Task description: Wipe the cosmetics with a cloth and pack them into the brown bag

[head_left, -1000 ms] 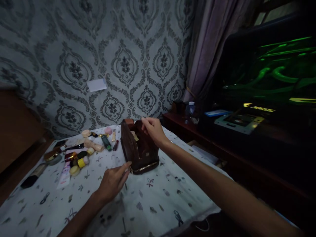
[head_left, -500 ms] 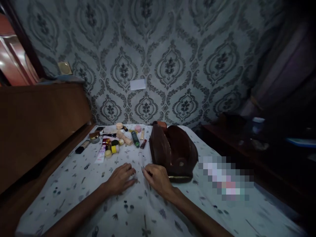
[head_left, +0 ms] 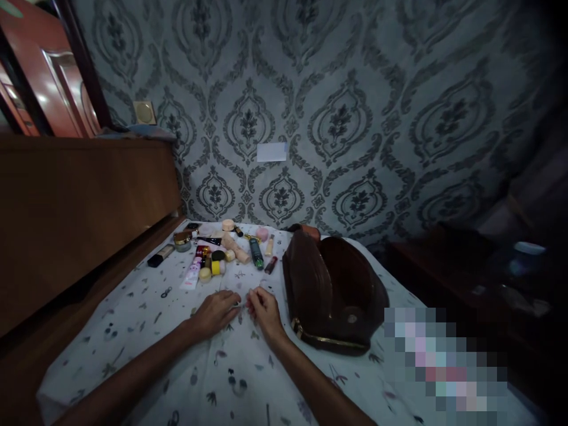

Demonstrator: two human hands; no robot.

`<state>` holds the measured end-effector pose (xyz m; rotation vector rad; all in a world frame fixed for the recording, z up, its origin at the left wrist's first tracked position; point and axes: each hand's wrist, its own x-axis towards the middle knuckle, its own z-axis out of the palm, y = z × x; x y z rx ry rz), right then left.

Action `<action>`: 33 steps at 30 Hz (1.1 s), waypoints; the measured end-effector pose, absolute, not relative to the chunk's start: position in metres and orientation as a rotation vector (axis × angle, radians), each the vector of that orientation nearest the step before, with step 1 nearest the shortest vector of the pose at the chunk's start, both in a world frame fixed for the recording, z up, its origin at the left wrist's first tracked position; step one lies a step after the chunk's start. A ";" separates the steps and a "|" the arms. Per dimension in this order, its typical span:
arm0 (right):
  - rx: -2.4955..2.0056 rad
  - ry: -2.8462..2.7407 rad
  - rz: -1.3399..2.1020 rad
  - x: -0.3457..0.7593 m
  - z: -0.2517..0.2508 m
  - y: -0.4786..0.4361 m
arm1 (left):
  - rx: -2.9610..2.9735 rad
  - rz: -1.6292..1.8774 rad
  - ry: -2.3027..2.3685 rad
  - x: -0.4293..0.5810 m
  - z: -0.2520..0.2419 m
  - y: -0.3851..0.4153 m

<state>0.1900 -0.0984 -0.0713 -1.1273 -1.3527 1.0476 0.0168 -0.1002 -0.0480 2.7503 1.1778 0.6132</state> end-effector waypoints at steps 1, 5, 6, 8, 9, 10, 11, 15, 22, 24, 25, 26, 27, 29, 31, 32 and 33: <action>-1.123 -1.355 1.056 0.191 -0.073 -0.100 | 2.724 0.628 1.176 0.016 -0.047 -0.098; -1.118 -1.403 1.038 0.191 -0.074 -0.105 | 2.654 0.693 1.227 0.007 -0.039 -0.085; -1.125 -1.428 1.027 0.190 -0.074 -0.105 | 2.643 0.725 1.247 0.004 -0.037 -0.082; -1.138 -1.484 1.008 0.190 -0.072 -0.106 | 2.617 0.779 1.303 -0.004 -0.034 -0.075; -1.142 -1.508 0.998 0.190 -0.071 -0.107 | 2.603 0.796 1.336 -0.008 -0.032 -0.072; -1.143 -1.530 0.987 0.190 -0.070 -0.107 | 2.587 0.802 1.376 -0.012 -0.030 -0.069; -1.141 -1.546 0.973 0.190 -0.069 -0.107 | 2.568 0.792 1.431 -0.017 -0.027 -0.066; -1.143 -1.601 0.923 0.192 -0.066 -0.109 | 2.467 0.703 1.725 -0.037 -0.014 -0.050; -1.171 -1.624 0.923 0.191 -0.066 -0.108 | 2.172 0.675 2.268 -0.095 0.016 0.010; -1.174 -1.630 0.928 0.192 -0.066 -0.109 | 2.097 0.643 2.365 -0.109 0.022 0.026; -1.176 -1.636 0.928 0.192 -0.065 -0.109 | 2.065 0.617 2.397 -0.114 0.024 0.033; -1.178 -1.639 0.927 0.192 -0.065 -0.109 | 2.036 0.584 2.419 -0.118 0.025 0.040; -1.178 -1.639 0.927 0.192 -0.065 -0.110 | 2.011 0.545 2.429 -0.121 0.026 0.046; -1.180 -1.635 0.932 0.192 -0.065 -0.110 | 1.977 0.465 2.422 -0.123 0.025 0.057; -1.184 -1.631 0.931 0.191 -0.066 -0.110 | 1.973 0.408 2.389 -0.123 0.021 0.065; -1.186 -1.630 0.926 0.191 -0.066 -0.110 | 1.984 0.394 2.367 -0.123 0.020 0.067; -1.188 -1.629 0.922 0.190 -0.065 -0.110 | 1.998 0.387 2.344 -0.123 0.018 0.069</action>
